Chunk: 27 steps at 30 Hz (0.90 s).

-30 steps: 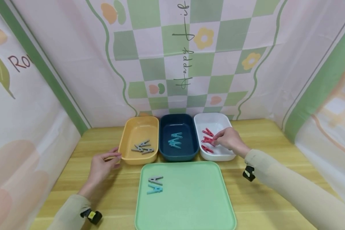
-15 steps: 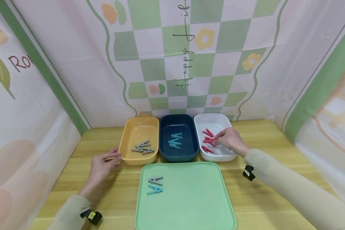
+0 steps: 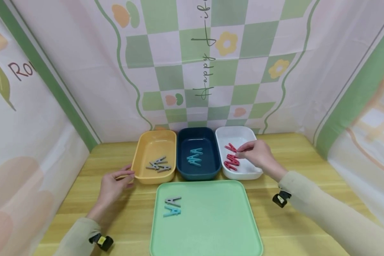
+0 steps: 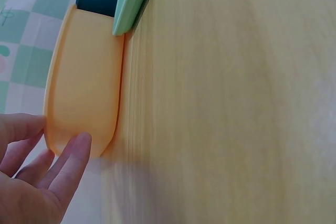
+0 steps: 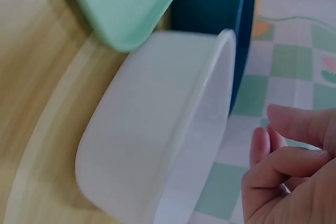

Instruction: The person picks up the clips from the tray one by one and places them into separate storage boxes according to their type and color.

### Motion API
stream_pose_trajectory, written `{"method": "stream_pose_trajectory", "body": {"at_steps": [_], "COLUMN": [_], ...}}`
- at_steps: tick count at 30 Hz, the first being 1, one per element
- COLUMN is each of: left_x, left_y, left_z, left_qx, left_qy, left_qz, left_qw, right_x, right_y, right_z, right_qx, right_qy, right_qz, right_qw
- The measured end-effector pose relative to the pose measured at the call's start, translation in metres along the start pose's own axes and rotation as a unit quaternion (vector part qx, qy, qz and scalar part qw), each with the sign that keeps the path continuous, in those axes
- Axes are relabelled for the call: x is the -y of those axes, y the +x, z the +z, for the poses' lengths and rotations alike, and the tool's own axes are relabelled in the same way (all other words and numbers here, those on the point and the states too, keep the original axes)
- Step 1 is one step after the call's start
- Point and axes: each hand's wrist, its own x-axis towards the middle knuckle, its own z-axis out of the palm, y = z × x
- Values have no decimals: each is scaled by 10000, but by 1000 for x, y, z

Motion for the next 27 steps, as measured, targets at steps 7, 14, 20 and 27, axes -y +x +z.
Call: {"method": "stream_pose_trajectory", "body": {"at_steps": [7, 14, 20, 27], "left_x": [0, 1, 3, 2], "left_y": [-1, -1, -1, -1], "left_z": [-1, -1, -1, 0], "left_qx": [-18, 4, 21, 37], "left_qy": [-7, 21, -23, 14], "left_qz": [-12, -5, -31, -55], "left_qw": [10000, 10000, 10000, 10000], "right_x": [8, 9, 7, 6], "right_y": [-21, -36, -50, -68], "right_z": [1, 4, 7, 10], "right_qx": [-140, -251, -182, -170], "right_qy": [183, -30, 117, 287], "right_qz": [-476, -723, -760, -636], "right_qw": [9986, 9971, 9969, 9974]}}
